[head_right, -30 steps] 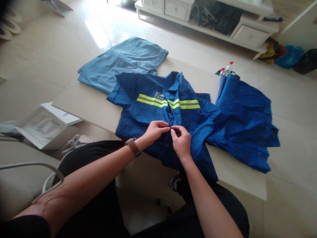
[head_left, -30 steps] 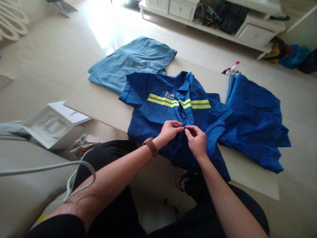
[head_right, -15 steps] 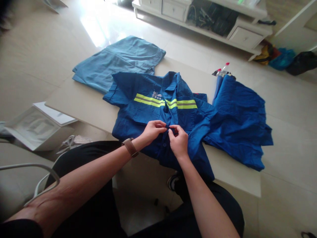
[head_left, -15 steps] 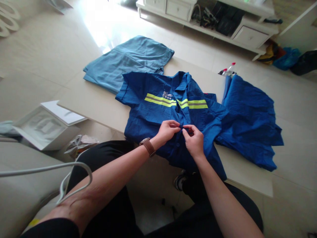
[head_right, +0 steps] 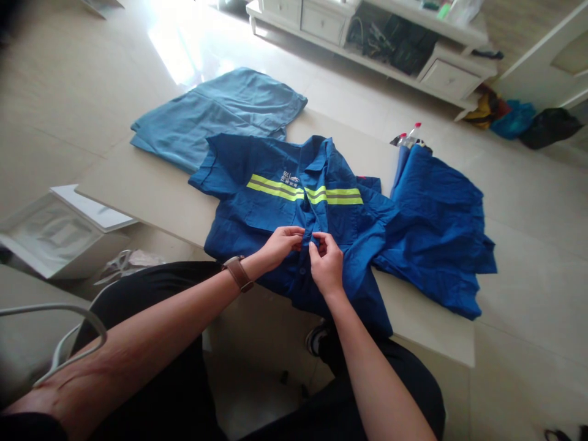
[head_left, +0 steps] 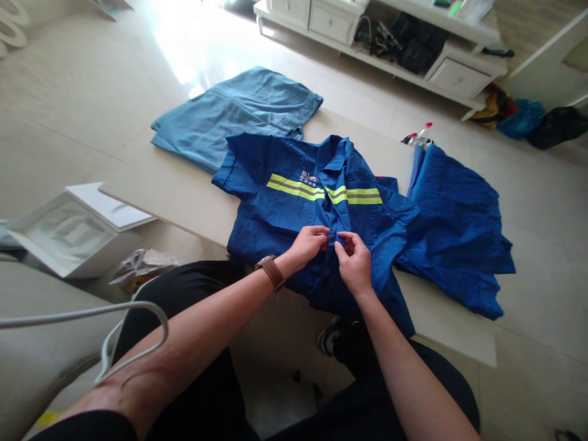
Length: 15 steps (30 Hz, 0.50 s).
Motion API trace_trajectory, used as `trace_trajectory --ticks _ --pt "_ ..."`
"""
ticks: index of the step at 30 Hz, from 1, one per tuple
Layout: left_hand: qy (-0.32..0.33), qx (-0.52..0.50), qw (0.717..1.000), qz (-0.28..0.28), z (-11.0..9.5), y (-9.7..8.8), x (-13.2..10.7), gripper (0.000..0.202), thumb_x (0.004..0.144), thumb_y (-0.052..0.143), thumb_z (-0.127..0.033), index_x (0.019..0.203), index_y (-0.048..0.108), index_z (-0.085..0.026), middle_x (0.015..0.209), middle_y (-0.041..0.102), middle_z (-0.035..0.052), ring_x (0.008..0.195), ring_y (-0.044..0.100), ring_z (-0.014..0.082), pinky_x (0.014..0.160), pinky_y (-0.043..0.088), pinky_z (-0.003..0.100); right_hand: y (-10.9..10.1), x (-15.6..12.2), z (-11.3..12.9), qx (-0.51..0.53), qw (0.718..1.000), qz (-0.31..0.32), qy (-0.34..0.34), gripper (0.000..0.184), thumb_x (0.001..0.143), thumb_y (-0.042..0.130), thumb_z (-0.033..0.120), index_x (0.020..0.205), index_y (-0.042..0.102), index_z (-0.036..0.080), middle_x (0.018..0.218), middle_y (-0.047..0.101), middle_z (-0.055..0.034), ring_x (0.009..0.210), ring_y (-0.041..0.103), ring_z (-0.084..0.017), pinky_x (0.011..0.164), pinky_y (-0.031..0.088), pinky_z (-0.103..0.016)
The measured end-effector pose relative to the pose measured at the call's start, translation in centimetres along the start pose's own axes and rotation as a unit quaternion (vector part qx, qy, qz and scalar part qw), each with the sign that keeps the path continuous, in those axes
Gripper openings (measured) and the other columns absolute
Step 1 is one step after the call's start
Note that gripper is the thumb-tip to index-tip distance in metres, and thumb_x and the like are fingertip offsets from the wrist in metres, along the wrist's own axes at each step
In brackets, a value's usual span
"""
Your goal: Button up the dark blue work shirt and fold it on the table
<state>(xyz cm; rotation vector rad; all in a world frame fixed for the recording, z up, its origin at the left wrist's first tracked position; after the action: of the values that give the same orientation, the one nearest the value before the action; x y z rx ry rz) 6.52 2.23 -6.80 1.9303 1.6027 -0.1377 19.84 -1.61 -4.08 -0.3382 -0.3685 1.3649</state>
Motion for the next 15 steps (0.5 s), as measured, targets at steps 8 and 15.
trace_trajectory --ticks 8,15 --pt "0.015 0.035 0.998 0.050 0.41 0.17 -0.05 0.009 0.075 0.066 -0.006 0.081 0.063 -0.012 0.067 0.064 -0.0006 0.057 0.054 0.0067 0.059 0.042 0.019 0.14 -0.02 -0.28 0.016 1.000 0.014 -0.001 0.027 0.090 0.064 0.035 0.110 0.071 0.018 0.090 0.068 -0.0042 0.075 0.059 -0.018 0.070 0.047 -0.031" --pt "0.046 0.155 0.986 0.033 0.89 -0.07 0.49 0.011 0.077 0.059 -0.003 0.076 0.058 -0.014 0.063 0.055 -0.0048 0.053 0.048 0.0069 0.053 0.035 0.019 0.10 0.02 -0.19 0.007 1.000 0.007 -0.005 0.026 0.090 0.064 0.034 0.107 0.071 0.017 0.092 0.069 -0.0052 0.079 0.061 -0.019 0.073 0.048 -0.031"
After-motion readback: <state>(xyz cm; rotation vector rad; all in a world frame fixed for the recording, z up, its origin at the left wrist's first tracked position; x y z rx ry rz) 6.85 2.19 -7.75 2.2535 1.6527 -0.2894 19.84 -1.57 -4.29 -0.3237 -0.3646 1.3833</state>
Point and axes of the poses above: each hand's wrist, its own x-axis towards the middle knuckle, its own y-axis out of the palm, z = x × y, the point moved 5 cm from there along x, towards the middle knuckle
